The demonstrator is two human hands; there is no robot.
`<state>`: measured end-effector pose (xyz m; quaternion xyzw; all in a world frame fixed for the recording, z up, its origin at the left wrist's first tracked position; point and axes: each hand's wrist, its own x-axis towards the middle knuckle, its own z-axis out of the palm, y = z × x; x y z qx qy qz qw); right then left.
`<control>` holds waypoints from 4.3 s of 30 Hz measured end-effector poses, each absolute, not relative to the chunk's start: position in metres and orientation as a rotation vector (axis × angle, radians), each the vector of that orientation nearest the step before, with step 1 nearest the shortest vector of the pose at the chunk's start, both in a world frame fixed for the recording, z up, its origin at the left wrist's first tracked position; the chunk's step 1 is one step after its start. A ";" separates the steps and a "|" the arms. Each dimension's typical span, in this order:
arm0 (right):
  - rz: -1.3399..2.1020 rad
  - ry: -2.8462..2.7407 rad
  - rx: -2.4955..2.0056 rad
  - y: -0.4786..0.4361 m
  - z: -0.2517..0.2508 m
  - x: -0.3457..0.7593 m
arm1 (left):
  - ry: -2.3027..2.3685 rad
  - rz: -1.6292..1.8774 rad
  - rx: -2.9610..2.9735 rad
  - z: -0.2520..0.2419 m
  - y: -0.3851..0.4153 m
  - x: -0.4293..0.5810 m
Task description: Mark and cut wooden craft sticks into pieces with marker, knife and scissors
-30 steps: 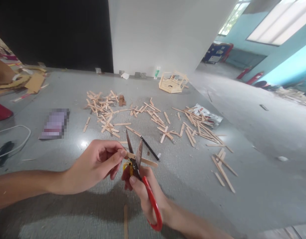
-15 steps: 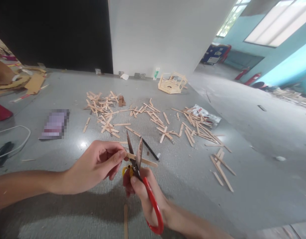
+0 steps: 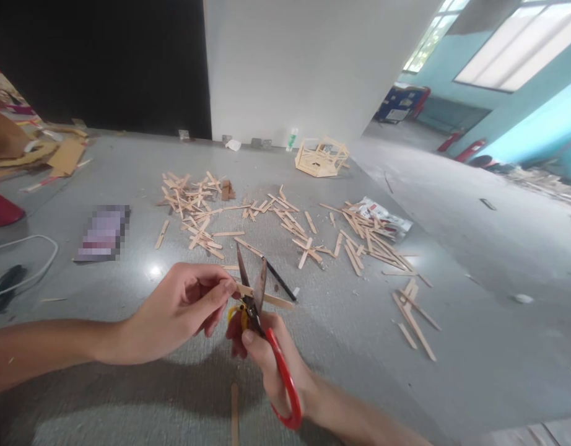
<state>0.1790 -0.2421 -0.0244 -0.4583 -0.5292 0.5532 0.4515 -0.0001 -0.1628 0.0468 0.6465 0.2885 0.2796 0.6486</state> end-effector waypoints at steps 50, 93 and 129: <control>1.100 -1.499 -1.276 -0.251 -0.009 0.185 | 0.543 0.452 1.764 0.035 -0.174 0.001; 1.168 -1.507 -1.090 -0.247 -0.022 0.193 | 0.605 0.599 1.666 0.034 -0.178 0.002; 0.849 -1.161 -1.240 -0.225 0.003 0.193 | 0.628 0.267 1.773 0.035 -0.166 0.005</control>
